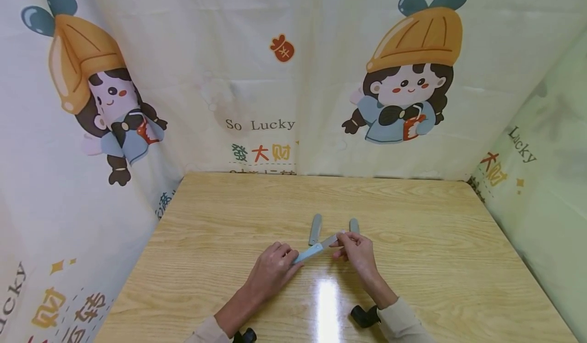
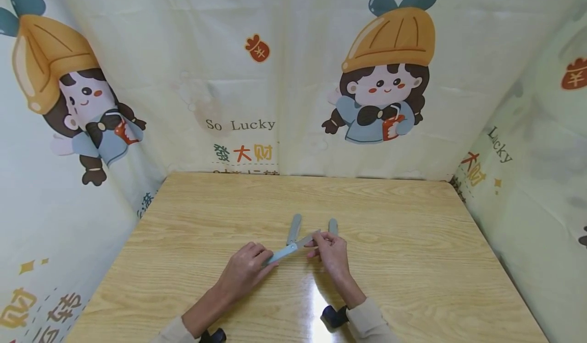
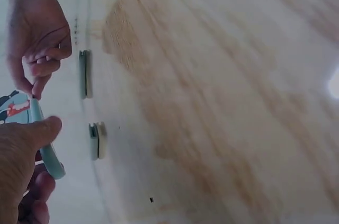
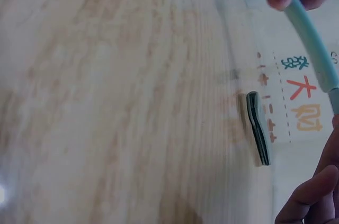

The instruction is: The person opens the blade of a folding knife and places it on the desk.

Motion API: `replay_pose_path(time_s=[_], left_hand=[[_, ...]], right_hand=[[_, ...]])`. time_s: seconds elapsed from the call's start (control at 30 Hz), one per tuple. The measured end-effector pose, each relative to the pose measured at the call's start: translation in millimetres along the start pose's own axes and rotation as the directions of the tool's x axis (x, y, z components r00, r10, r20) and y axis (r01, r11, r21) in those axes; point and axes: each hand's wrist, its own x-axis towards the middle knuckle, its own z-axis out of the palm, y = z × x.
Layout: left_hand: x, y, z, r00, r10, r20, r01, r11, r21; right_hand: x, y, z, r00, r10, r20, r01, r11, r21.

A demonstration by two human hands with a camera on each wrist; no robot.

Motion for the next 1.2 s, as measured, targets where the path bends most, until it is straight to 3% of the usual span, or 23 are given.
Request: replay_pose_path(time_s=[0.1, 0.3, 0.4, 0.47, 0.53, 0.6, 0.7, 0.77, 0.83, 0.93, 1.07, 1.13, 1.2], left_hand=[[0.4, -0.2, 1.3, 1.000, -0.006, 0.023, 0.005, 0.999, 0.032], [1.4, -2.9, 3.0, 0.999, -0.035, 0.011, 0.035, 0.999, 0.035], [1.3, -5.4, 3.8, 0.993, -0.120, 0.014, 0.121, 0.992, -0.024], [1.3, -7.6, 4.3, 0.978, -0.205, 0.028, 0.207, 0.975, -0.083], [1.4, -10.3, 4.9, 0.953, -0.299, 0.055, 0.304, 0.939, -0.164], [2.4, -13.4, 5.1, 0.917, -0.389, 0.094, 0.400, 0.881, -0.251], [4.7, -19.2, 6.2, 0.846, -0.510, 0.156, 0.529, 0.765, -0.368], [6.8, -23.7, 7.3, 0.798, -0.569, 0.197, 0.594, 0.692, -0.410], [8.5, -28.4, 8.8, 0.761, -0.607, 0.231, 0.639, 0.637, -0.431], [11.6, -35.2, 11.0, 0.708, -0.644, 0.289, 0.695, 0.567, -0.442], [14.9, -43.9, 13.7, 0.649, -0.680, 0.341, 0.750, 0.499, -0.434], [15.5, -47.6, 14.8, 0.627, -0.693, 0.356, 0.771, 0.484, -0.415], [15.2, -50.6, 16.4, 0.605, -0.705, 0.370, 0.790, 0.471, -0.393]], right_hand=[[0.7, -1.3, -0.2, 1.000, -0.004, 0.010, 0.004, 1.000, 0.000], [0.6, -4.4, -0.4, 0.998, -0.031, 0.047, 0.030, 0.999, 0.028], [1.1, -6.5, -1.5, 0.998, -0.047, 0.043, 0.046, 0.999, 0.027], [1.3, -7.6, -2.9, 0.997, -0.060, 0.039, 0.059, 0.998, 0.018], [1.5, -8.1, -4.6, 0.997, -0.073, 0.032, 0.073, 0.997, -0.001], [1.7, -7.8, -6.1, 0.995, -0.094, 0.038, 0.095, 0.995, -0.025], [1.4, -6.2, -7.7, 0.987, -0.146, 0.066, 0.151, 0.985, -0.081], [0.4, -4.6, -8.2, 0.975, -0.203, 0.094, 0.216, 0.963, -0.160], [-1.5, -2.8, -8.6, 0.960, -0.254, 0.121, 0.278, 0.922, -0.269], [-6.3, -0.2, -9.6, 0.931, -0.320, 0.178, 0.366, 0.820, -0.440], [-13.7, 2.0, -11.1, 0.896, -0.355, 0.267, 0.444, 0.685, -0.578], [-16.2, 2.8, -11.6, 0.864, -0.384, 0.325, 0.500, 0.586, -0.638], [-18.1, 4.1, -12.1, 0.819, -0.416, 0.396, 0.565, 0.456, -0.688]])
